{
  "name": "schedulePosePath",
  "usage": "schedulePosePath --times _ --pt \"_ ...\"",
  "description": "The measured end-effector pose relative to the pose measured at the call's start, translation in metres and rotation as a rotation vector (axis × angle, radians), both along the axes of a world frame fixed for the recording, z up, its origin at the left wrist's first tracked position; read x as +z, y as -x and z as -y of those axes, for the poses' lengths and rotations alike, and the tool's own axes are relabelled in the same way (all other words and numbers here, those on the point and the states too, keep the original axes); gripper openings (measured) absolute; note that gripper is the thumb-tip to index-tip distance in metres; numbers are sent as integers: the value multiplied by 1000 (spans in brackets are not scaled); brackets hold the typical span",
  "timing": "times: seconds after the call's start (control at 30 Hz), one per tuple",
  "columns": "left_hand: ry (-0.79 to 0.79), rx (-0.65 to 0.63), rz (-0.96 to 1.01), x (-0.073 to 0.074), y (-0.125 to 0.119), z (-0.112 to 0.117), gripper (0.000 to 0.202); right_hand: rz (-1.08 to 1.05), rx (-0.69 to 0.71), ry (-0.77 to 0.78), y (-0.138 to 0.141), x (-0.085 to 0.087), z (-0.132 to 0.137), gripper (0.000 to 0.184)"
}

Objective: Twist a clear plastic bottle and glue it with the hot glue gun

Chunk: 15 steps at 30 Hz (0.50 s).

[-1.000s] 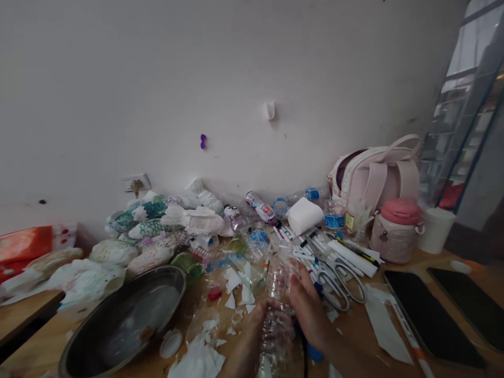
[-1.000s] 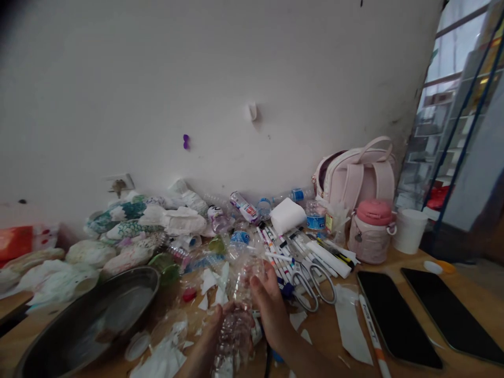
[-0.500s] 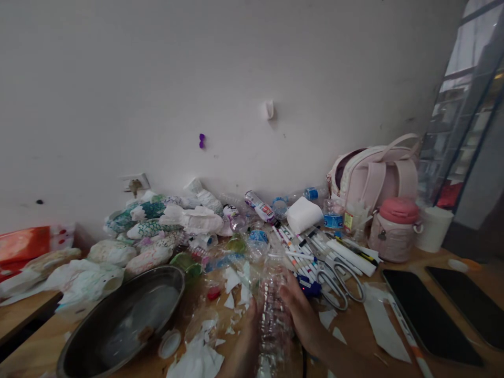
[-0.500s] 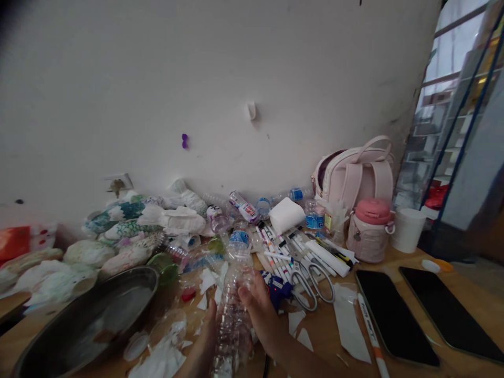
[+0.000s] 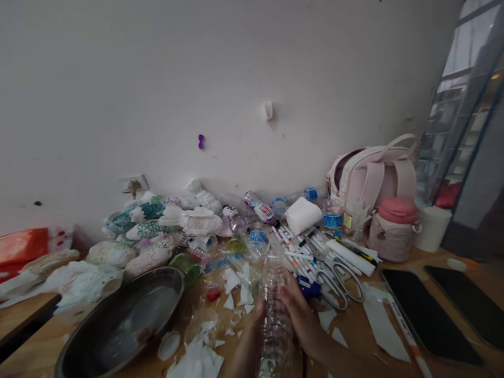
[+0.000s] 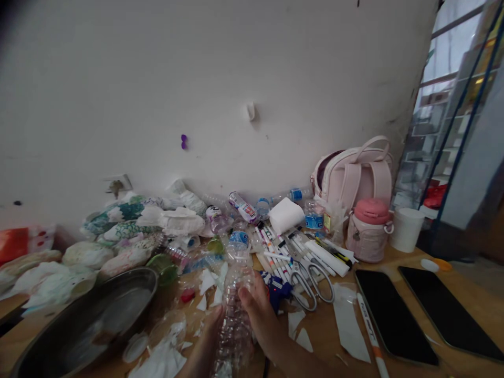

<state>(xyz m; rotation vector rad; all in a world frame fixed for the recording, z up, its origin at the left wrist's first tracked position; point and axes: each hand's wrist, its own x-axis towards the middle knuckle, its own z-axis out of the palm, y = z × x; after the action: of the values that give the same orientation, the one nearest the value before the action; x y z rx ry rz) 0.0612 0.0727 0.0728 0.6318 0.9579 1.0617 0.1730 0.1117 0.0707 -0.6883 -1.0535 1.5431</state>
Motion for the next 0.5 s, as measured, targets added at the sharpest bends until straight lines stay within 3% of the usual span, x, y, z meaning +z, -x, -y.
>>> schedulePosePath --times 0.3,0.5 --pt "-110 -18 94 -14 4 0 79 -14 -20 -1 -2 2 1 75" --pt "-123 -30 103 -13 3 -1 80 12 -45 -33 -2 0 -1 72"
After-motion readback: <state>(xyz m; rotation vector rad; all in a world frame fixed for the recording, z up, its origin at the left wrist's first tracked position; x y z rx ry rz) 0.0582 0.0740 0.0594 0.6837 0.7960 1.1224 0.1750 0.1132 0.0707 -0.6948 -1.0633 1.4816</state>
